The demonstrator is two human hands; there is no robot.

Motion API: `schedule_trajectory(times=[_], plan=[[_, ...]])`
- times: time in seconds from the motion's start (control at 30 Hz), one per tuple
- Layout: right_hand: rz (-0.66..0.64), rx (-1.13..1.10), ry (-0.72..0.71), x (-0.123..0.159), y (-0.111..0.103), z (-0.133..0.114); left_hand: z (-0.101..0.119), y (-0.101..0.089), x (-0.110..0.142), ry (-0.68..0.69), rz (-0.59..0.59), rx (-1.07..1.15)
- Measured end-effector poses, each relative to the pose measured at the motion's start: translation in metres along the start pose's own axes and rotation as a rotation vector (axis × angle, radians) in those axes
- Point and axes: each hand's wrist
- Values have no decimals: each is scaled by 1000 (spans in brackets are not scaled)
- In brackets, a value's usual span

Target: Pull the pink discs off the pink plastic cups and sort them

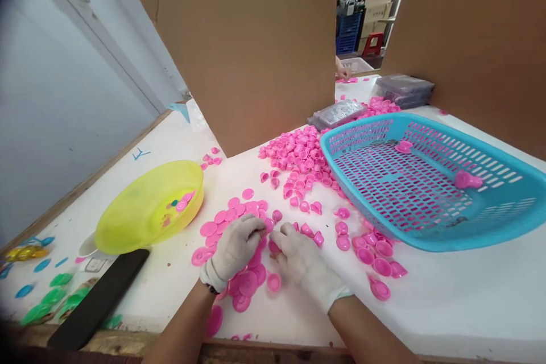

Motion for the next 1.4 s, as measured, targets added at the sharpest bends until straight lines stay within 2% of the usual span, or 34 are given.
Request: schedule_trajectory(times=[0.13, 0.2, 0.3, 0.33, 0.4, 0.47, 0.53, 0.63, 0.73, 0.93, 1.07, 1.23, 1.4], plan=[[-15, 78, 49, 1, 4, 4, 11, -9, 9, 163, -409, 69], [-13, 91, 83, -2, 3, 9, 14, -4, 14, 210, -485, 34], [60, -7, 130, -7, 0, 18, 17, 9, 17, 225, -512, -28], [92, -45, 143, -8, -2, 22, 17, 12, 17, 206, -505, -17], [141, -89, 163, -8, -9, 27, 17, 14, 13, 115, -417, 79], [185, -209, 230, -9, -18, 30, 16, 10, 8, -39, -271, 310], [233, -435, 332, -9, -28, 29, 15, 4, 3, -209, -164, 635], [267, -704, 418, -9, -37, 19, 14, -1, -1, -328, -118, 1073], [275, -789, 409, -10, -36, 6, 14, 3, -1, -349, -106, 1276], [251, -938, 467, -11, -30, 0, 15, 9, -1, -361, -21, 1289], [171, -942, 457, -10, -31, 0, 15, 13, -1, -355, -53, 1303], [128, -771, 409, -9, -28, -3, 15, 17, -1, -412, -60, 1210], [248, -461, 294, -5, -23, -4, 20, 15, 3, -327, -35, 1162]])
Point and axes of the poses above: each hand's wrist, its own x-axis away from the middle knuckle, its own y-axis out of the palm, z = x × y, and after that the axes turned 2 degrees about z, right-handed
